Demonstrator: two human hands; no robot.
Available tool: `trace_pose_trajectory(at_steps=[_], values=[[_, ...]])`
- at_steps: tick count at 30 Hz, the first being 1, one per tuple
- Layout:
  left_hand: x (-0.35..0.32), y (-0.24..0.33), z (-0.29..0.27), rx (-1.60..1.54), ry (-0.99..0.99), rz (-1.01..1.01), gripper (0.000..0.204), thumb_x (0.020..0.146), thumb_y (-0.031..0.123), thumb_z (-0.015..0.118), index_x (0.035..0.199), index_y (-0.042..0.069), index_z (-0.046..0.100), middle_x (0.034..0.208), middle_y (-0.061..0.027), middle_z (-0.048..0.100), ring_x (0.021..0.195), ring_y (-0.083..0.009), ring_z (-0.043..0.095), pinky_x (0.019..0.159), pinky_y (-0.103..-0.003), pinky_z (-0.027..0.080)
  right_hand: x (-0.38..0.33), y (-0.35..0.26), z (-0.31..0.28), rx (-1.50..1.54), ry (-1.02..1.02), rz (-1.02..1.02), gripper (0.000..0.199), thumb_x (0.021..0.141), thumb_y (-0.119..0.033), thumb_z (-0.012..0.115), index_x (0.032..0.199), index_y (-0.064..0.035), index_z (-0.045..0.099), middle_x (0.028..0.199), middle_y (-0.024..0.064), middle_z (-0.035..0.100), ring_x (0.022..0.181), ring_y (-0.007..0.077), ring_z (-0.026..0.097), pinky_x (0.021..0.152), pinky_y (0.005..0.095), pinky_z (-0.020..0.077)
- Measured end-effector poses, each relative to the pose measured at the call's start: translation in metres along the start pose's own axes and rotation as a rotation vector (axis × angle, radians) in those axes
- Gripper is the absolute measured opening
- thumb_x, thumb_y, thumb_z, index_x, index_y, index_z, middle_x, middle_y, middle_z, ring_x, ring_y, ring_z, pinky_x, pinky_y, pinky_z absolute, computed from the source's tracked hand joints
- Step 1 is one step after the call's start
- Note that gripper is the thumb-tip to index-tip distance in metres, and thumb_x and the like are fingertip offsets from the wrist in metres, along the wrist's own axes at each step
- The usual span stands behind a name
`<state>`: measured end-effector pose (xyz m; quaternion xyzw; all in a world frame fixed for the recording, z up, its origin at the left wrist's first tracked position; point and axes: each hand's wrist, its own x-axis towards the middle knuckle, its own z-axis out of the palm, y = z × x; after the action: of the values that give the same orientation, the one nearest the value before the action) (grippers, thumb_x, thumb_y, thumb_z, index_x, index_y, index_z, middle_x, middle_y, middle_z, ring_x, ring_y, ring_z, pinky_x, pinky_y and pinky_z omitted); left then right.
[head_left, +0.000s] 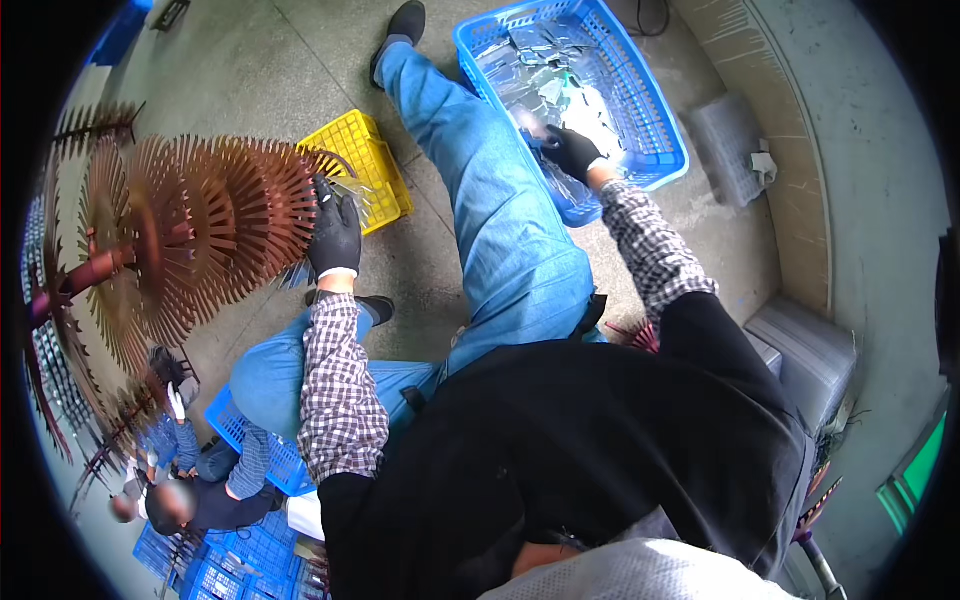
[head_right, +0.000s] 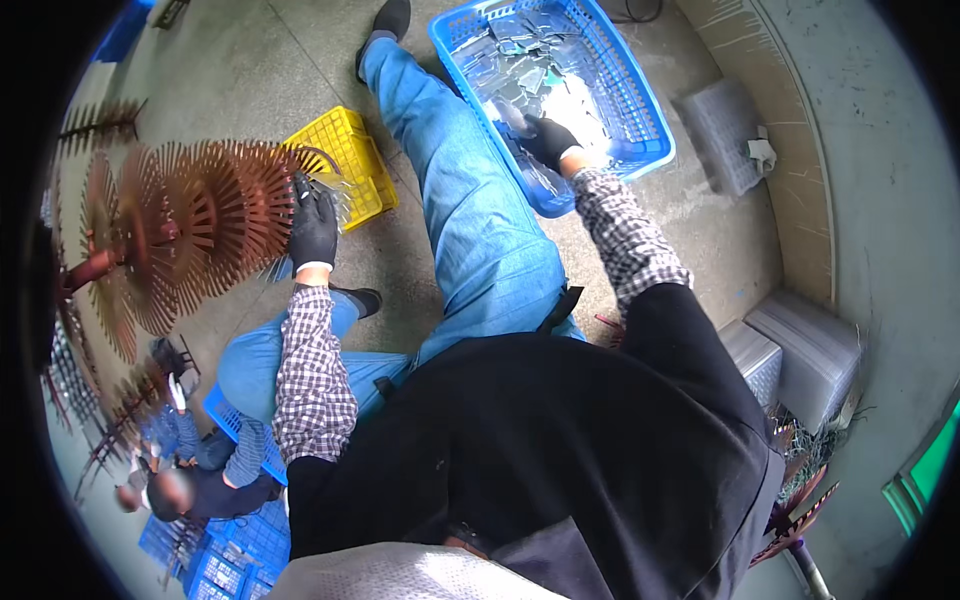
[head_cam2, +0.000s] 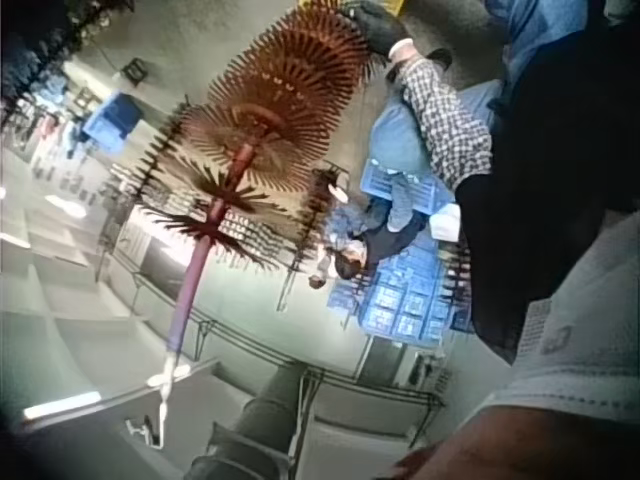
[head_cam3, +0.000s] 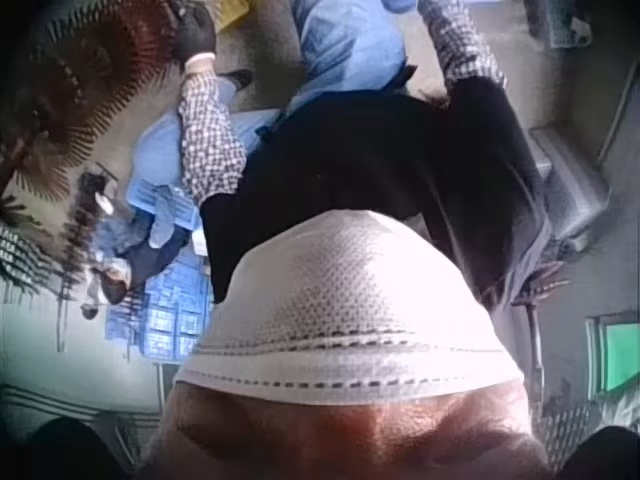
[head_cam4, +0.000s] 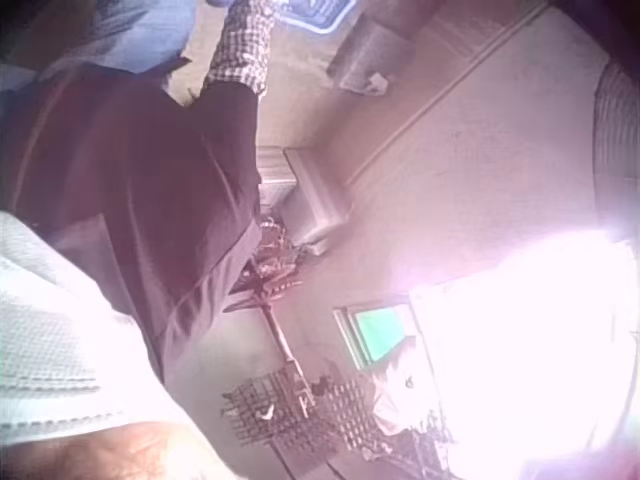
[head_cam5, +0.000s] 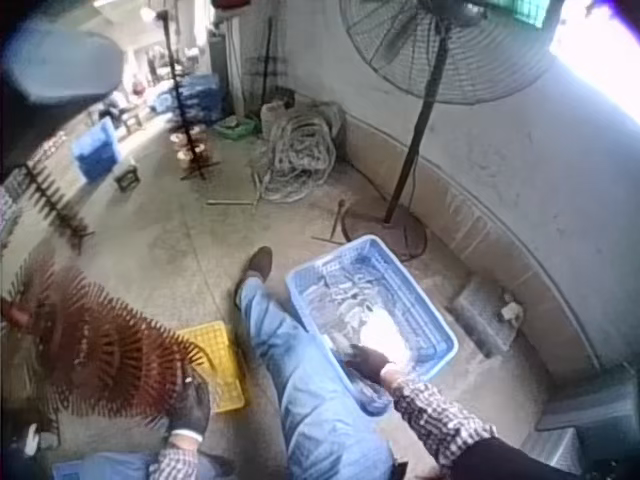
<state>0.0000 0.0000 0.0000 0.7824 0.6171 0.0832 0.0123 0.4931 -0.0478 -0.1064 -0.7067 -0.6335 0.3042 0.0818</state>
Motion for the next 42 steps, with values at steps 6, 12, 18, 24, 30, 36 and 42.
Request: trace_pose_trajectory(at_steps=[6, 12, 18, 24, 30, 36, 42], values=[[0.017, 0.018, 0.008, -0.042, 0.094, 0.058, 0.059, 0.104, 0.034, 0.053, 0.153, 0.002, 0.046, 0.157, -0.0237, 0.046, 0.132, -0.0473, 0.053, 0.111, -0.048, 0.043, 0.026, 0.022, -0.016, -0.219, 0.128, -0.077, 0.032, 0.095, -0.034, 0.059, 0.107, -0.0101, 0.076, 0.104, 0.0078, 0.076, 0.086, 0.0276, 0.071, 0.079, 0.0361, 0.0541], [0.003, 0.056, -0.022, 0.034, 0.151, 0.116, 0.050, 0.101, 0.033, 0.057, 0.142, 0.003, 0.057, 0.150, -0.0220, 0.052, 0.124, -0.0435, 0.058, 0.106, -0.048, 0.046, -0.032, -0.039, -0.133, 0.589, 0.158, 0.319, 0.028, 0.091, -0.027, 0.068, 0.106, -0.0057, 0.078, 0.094, 0.0040, 0.074, 0.073, 0.0148, 0.066, 0.064, 0.0264, 0.0482], [0.003, 0.097, -0.063, -0.457, 0.192, 0.191, 0.022, 0.098, 0.018, 0.065, 0.113, 0.003, 0.069, 0.124, -0.0176, 0.066, 0.111, -0.0357, 0.063, 0.099, -0.044, 0.049, -0.059, -0.150, -0.179, 0.906, 0.205, 0.034, 0.027, 0.091, -0.023, 0.072, 0.107, -0.0012, 0.078, 0.092, 0.0047, 0.074, 0.072, 0.0098, 0.063, 0.058, 0.0221, 0.0449], [0.009, 0.088, -0.070, -1.170, 0.092, 0.066, 0.041, 0.104, 0.028, 0.060, 0.125, -0.006, 0.065, 0.123, -0.0177, 0.069, 0.104, -0.0273, 0.066, 0.092, -0.036, 0.052, -0.032, -0.274, -0.119, 1.031, -0.023, -0.187, 0.029, 0.096, -0.030, 0.073, 0.097, -0.0013, 0.077, 0.083, 0.0042, 0.073, 0.068, 0.0091, 0.060, 0.057, 0.0225, 0.0435], [-0.008, 0.041, -0.052, -1.386, -0.058, -0.634, 0.045, 0.104, 0.031, 0.057, 0.125, -0.008, 0.066, 0.117, -0.0178, 0.072, 0.098, -0.0282, 0.068, 0.089, -0.037, 0.052, -0.020, -0.319, -0.047, 0.285, 0.116, -0.493, 0.045, 0.094, -0.031, 0.073, 0.124, -0.0006, 0.060, 0.091, 0.0160, 0.070, 0.069, 0.0259, 0.065, 0.062, 0.0374, 0.0517], [-0.016, 0.048, -0.063, -1.031, -0.159, -0.585, 0.047, 0.104, 0.038, 0.053, 0.110, -0.004, 0.072, 0.096, -0.0187, 0.075, 0.083, -0.0318, 0.067, 0.079, -0.040, 0.053, -0.044, -0.339, 0.005, -0.125, 0.025, -0.597, 0.046, 0.096, -0.025, 0.063, 0.134, -0.0008, 0.052, 0.093, 0.0212, 0.068, 0.071, 0.0347, 0.068, 0.058, 0.0458, 0.0507], [0.001, 0.051, -0.067, -0.796, -0.311, -0.567, 0.048, 0.104, 0.041, 0.054, 0.104, -0.004, 0.073, 0.093, -0.0176, 0.076, 0.079, -0.0281, 0.066, 0.075, -0.038, 0.052, -0.040, -0.354, 0.010, -0.267, 0.080, -0.434, 0.043, 0.096, -0.017, 0.055, 0.136, -0.0015, 0.049, 0.092, 0.0230, 0.069, 0.075, 0.0396, 0.068, 0.061, 0.0479, 0.0506]])
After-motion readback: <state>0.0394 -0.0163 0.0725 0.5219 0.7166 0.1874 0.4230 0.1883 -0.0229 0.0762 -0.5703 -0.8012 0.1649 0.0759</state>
